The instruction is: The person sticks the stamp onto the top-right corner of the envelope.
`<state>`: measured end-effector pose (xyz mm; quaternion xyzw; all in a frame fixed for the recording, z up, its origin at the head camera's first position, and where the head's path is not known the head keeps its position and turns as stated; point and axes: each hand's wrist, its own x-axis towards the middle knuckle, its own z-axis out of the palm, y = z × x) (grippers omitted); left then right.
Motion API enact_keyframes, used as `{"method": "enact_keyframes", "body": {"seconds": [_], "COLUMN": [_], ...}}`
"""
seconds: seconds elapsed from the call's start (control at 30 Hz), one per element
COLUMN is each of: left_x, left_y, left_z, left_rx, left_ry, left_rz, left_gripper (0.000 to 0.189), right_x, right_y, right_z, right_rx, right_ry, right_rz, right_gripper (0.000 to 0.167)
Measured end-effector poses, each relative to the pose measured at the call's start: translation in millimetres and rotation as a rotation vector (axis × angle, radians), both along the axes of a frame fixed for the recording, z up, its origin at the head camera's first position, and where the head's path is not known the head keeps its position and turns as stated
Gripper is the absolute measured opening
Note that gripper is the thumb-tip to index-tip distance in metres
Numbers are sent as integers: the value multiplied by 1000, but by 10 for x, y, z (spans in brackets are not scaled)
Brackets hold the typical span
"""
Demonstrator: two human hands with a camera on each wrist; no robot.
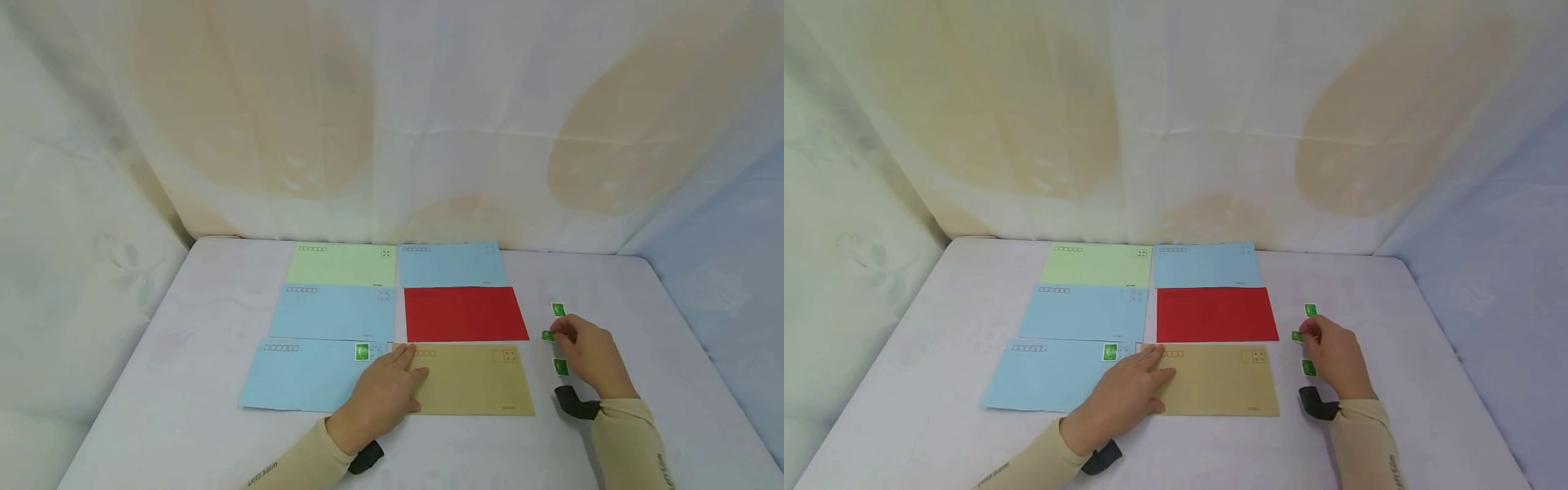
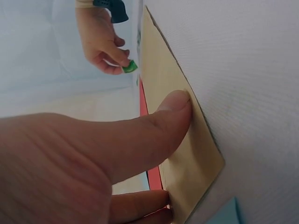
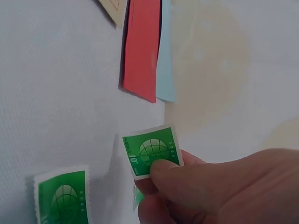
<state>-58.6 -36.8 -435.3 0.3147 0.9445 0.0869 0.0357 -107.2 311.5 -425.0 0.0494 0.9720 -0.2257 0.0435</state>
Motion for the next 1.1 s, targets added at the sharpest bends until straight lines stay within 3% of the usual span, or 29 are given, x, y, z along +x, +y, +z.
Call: {"method": "enact_keyframes", "body": {"seconds": [0.23,0.63,1.1], "left_x": [11,12,7], "left_y": [-2,-2,-6], "left_z": [10,22,-16], "left_rx": [-6,-13,-23], "left_ry": [12,13,48], "left_rz": [-10,-10,-30], "left_gripper": [54,54,52], "right_x": [19,93,127], "right_y": [-23,-71,-108], "right_z": [29,51,36], "right_rx": [8,-18,-37], "right_ry": [0,123,191], "right_rz": [-1,7,-4], "right_gripper": [21,21,19]}}
